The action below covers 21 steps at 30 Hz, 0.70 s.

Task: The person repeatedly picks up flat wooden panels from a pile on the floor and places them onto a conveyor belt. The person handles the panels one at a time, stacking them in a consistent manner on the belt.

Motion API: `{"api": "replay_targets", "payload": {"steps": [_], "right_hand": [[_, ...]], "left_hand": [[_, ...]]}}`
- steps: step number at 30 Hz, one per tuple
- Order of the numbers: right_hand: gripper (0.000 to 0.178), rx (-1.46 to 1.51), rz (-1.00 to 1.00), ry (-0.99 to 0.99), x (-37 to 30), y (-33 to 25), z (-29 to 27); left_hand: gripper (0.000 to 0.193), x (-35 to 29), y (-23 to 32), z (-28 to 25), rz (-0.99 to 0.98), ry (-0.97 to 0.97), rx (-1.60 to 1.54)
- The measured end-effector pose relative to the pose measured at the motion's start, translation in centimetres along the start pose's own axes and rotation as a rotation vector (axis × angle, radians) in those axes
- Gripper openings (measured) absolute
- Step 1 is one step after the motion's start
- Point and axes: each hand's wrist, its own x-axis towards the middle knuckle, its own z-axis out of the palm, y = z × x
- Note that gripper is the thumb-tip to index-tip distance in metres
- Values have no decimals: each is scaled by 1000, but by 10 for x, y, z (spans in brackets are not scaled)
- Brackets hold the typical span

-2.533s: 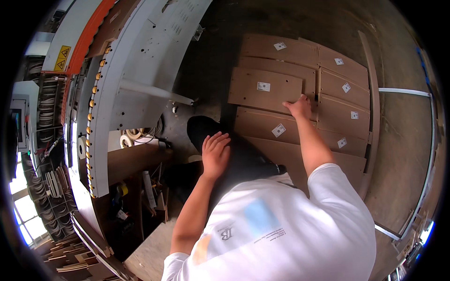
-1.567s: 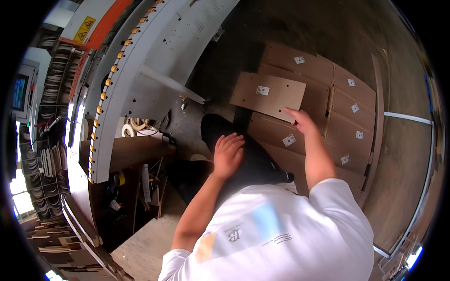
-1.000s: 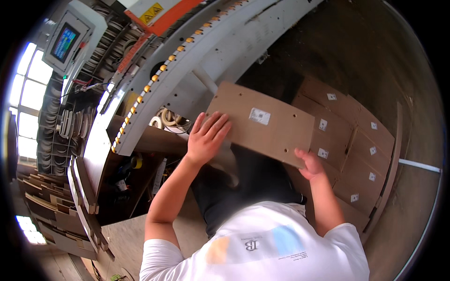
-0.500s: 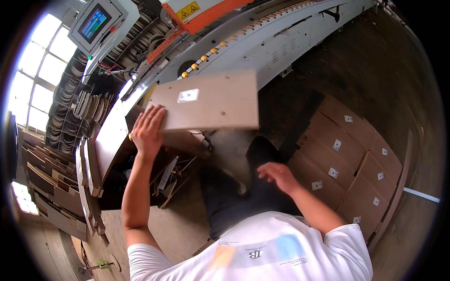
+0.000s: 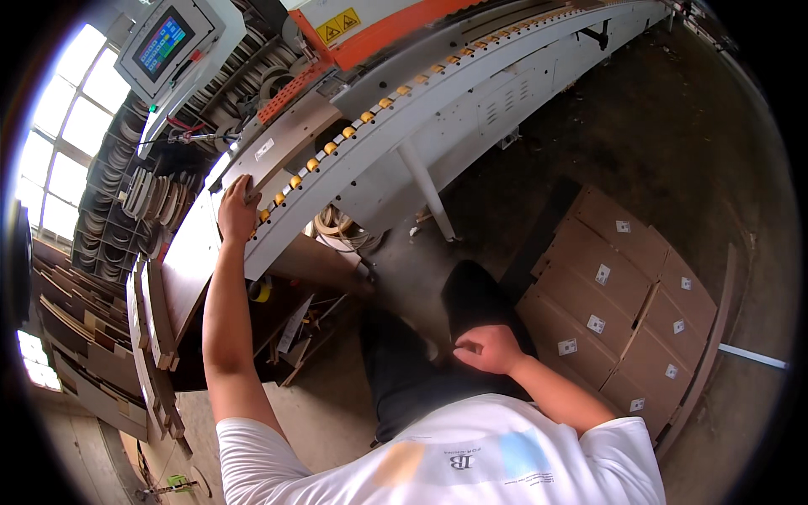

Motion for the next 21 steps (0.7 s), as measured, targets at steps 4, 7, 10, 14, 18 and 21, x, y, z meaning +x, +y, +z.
{"api": "replay_targets", "payload": {"steps": [4,7,10,14,18,21], "right_hand": [[20,6,30,3,3,5,3],[18,12,34,0,11,6,2],[17,38,57,10,17,4,3],[16,79,83,14,21,8,5],[20,72,104,-7,20,10,-3],[20,81,124,9,15,12,-7]], "left_hand": [[55,14,11,5,-2,-102,-41],[57,28,8,23,14,-98,37],[57,45,12,31,14,-151,142],[57,72,26,56,108,-126,238],[53,96,63,70,89,-230,208],[53,111,92,80,73,-248,195]]}}
